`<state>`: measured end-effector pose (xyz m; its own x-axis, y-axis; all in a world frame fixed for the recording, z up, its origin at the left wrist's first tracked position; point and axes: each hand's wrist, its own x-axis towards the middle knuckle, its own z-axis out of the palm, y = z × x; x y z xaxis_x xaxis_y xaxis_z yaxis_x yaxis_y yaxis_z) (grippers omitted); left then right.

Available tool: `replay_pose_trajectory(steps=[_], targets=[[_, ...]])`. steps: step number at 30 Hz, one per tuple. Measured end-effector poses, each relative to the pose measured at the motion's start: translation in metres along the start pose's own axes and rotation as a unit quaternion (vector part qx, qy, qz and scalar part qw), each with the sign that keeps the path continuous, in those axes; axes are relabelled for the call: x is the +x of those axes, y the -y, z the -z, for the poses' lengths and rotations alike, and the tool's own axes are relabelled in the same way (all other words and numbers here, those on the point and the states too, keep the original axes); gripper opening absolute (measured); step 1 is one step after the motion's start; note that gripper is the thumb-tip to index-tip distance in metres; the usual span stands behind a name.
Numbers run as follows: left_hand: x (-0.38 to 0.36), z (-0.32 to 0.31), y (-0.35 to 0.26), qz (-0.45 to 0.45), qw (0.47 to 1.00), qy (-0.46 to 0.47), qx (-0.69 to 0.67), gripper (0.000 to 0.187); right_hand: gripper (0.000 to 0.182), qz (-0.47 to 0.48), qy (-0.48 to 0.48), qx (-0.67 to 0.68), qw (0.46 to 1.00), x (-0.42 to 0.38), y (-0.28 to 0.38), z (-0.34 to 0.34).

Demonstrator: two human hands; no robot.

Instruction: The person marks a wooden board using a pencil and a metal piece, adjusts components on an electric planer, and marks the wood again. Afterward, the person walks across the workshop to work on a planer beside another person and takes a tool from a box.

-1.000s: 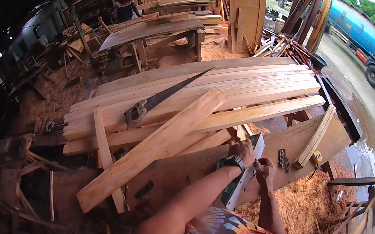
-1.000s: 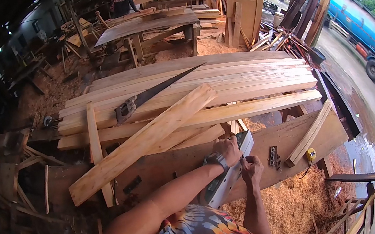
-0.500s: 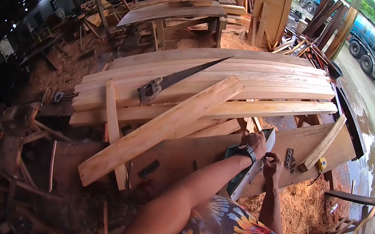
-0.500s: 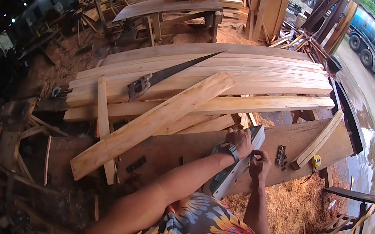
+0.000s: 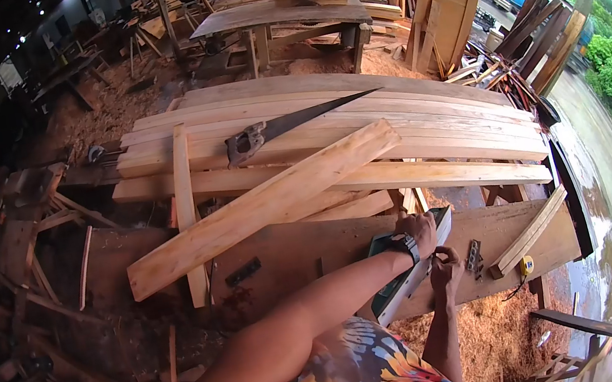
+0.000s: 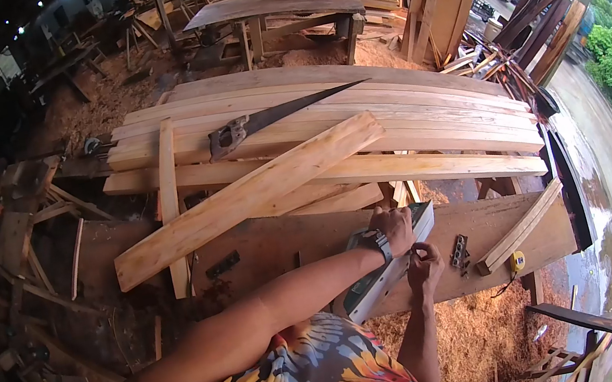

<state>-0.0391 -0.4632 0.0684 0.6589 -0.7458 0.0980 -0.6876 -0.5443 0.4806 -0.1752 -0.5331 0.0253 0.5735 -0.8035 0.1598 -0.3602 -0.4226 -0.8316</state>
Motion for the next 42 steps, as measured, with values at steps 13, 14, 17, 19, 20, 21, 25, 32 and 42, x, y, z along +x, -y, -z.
replay_pose_trajectory(steps=[13, 14, 17, 19, 20, 21, 25, 32, 42], targets=[[-0.002, 0.004, 0.001, -0.007, 1.0, 0.015, 0.013, 0.046, 0.017, -0.005, -0.014, 0.016, 1.0, -0.002, 0.007, -0.003], [-0.003, 0.005, 0.0, -0.008, 1.0, 0.013, 0.015, 0.046, 0.017, -0.001, -0.005, 0.007, 1.0, -0.001, 0.005, -0.002], [-0.003, 0.008, -0.001, -0.003, 1.0, 0.022, 0.015, 0.047, 0.017, 0.027, -0.005, -0.011, 1.0, 0.002, -0.006, -0.002], [-0.004, 0.01, -0.001, -0.004, 1.0, 0.018, 0.01, 0.046, 0.016, 0.066, -0.042, -0.008, 0.997, 0.003, -0.011, -0.006], [-0.004, 0.01, -0.001, -0.004, 1.0, 0.016, 0.007, 0.046, 0.016, 0.074, -0.04, -0.017, 0.996, 0.002, -0.014, -0.006], [-0.005, 0.0, -0.001, -0.007, 1.0, 0.002, 0.015, 0.045, 0.016, 0.082, -0.039, -0.026, 0.996, 0.0, -0.014, -0.006], [0.0, 0.003, 0.003, -0.011, 1.0, 0.012, 0.012, 0.045, 0.014, 0.025, -0.004, 0.005, 1.0, -0.003, 0.007, 0.0], [-0.007, 0.011, -0.002, -0.011, 0.999, -0.014, 0.029, 0.03, 0.013, 0.044, -0.016, 0.069, 0.996, -0.002, -0.004, -0.006], [-0.004, 0.01, 0.0, -0.011, 0.999, 0.011, 0.036, 0.048, 0.021, 0.03, -0.057, -0.003, 0.998, 0.0, -0.006, -0.008]])
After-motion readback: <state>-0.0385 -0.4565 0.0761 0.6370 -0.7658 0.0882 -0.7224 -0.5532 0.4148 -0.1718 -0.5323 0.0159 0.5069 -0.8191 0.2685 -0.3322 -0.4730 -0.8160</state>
